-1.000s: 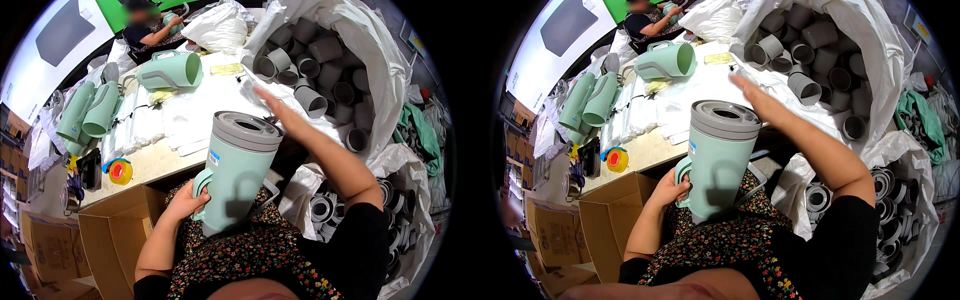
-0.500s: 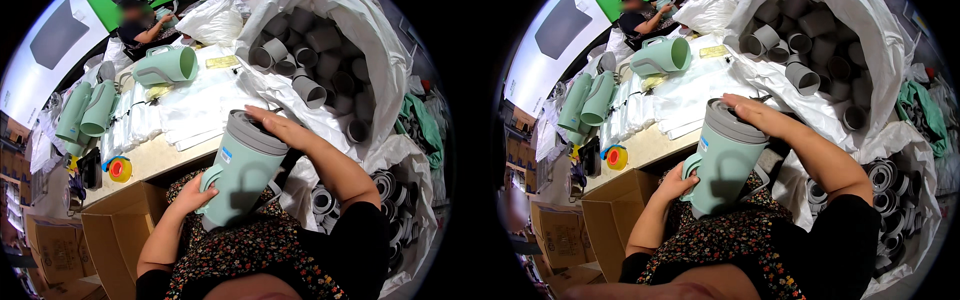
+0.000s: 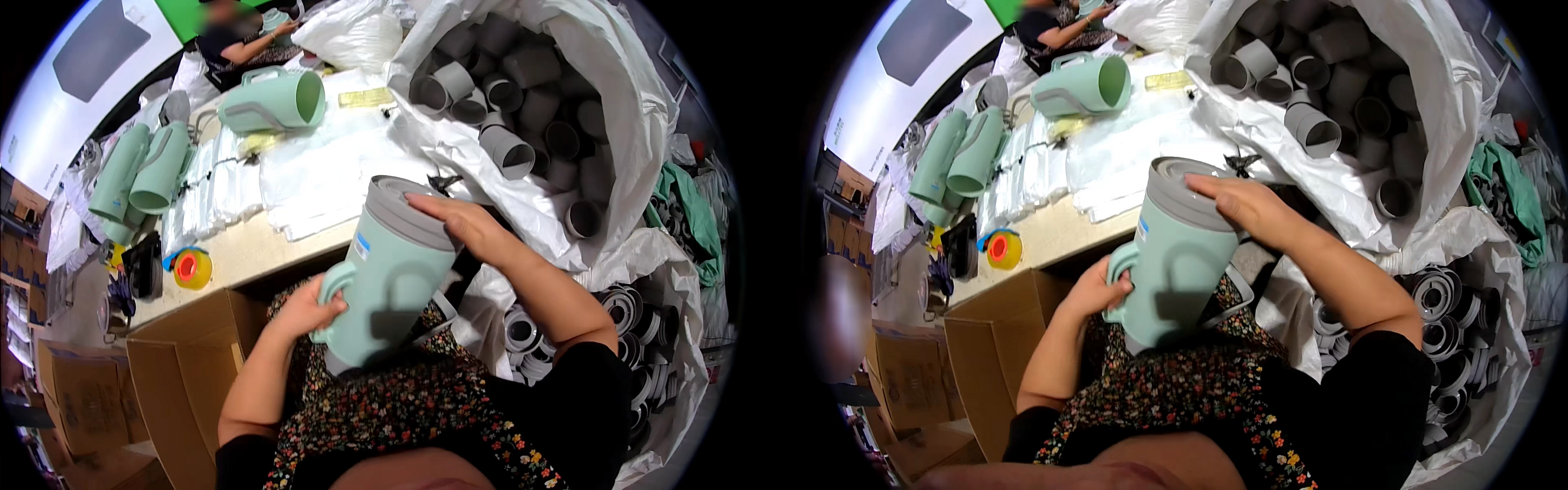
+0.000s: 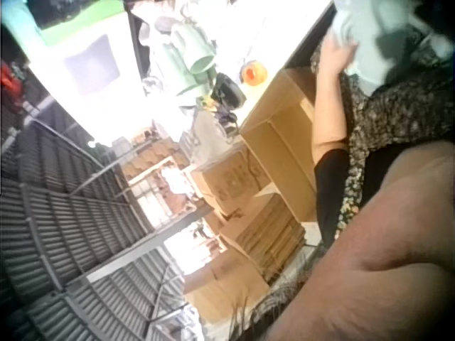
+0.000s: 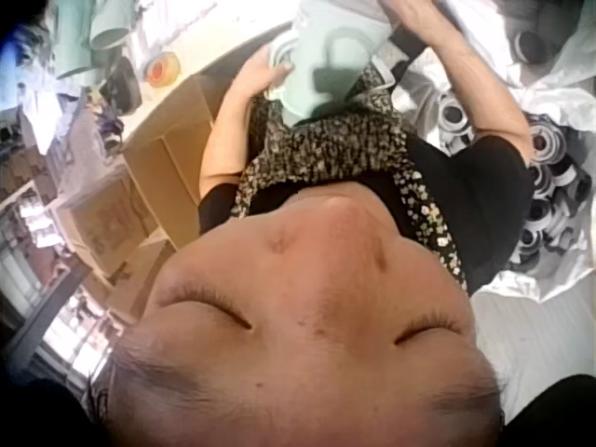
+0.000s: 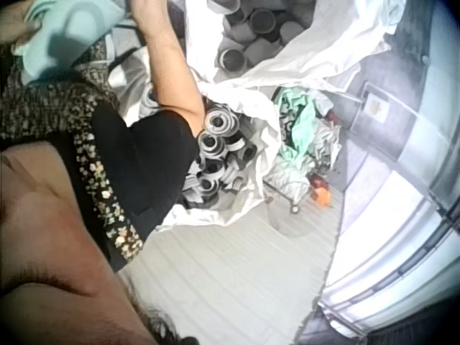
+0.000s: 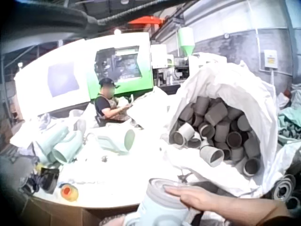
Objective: The person assembles light green plastic pitchers by attaching gray lids and placing them into clear plastic bags. They repeatedly pick up pitcher bodies and lids from a table and a large white sack, secure the lids, and bag the finished units before placing them into a cardboard box.
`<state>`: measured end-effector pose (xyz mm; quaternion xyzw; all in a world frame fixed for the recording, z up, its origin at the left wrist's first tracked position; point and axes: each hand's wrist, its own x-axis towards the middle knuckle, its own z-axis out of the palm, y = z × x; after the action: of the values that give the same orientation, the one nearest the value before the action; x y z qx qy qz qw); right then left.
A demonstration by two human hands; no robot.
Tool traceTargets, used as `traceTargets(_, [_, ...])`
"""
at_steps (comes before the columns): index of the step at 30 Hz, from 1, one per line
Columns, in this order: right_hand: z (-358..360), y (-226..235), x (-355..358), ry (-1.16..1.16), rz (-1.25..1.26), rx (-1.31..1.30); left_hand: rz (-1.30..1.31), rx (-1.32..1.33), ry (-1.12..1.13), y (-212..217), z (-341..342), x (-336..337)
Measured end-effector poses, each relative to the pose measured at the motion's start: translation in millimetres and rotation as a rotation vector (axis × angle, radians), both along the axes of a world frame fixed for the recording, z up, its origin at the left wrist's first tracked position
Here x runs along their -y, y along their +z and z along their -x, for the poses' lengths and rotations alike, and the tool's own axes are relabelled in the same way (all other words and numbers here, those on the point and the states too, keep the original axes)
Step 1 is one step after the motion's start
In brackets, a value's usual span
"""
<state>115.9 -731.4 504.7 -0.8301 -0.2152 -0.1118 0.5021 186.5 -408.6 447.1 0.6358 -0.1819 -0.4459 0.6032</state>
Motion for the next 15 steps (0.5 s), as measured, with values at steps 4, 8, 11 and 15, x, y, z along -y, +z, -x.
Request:
traceTargets(4, [4.7,0.6,8.4,0.046,-0.091,-0.219,0.020,0.040,-0.025,2.3,6.6,0.8])
traceTargets(8, [3.8,13.7,-0.7,-0.088,0.343,0.188,-0.060,0.252,0.018,4.8,8.6,-6.3])
traceTargets(11, [-1.3,23.6,-2.4,-0.060,0.284,0.194,-0.389,0.500,0.075,36.9,44.1,8.3])
traceTargets(15, [-9.3,39.5,-9.9,-0.003,0.302,0.223,-0.322,0.474,-0.145,35.3,81.8,11.0])
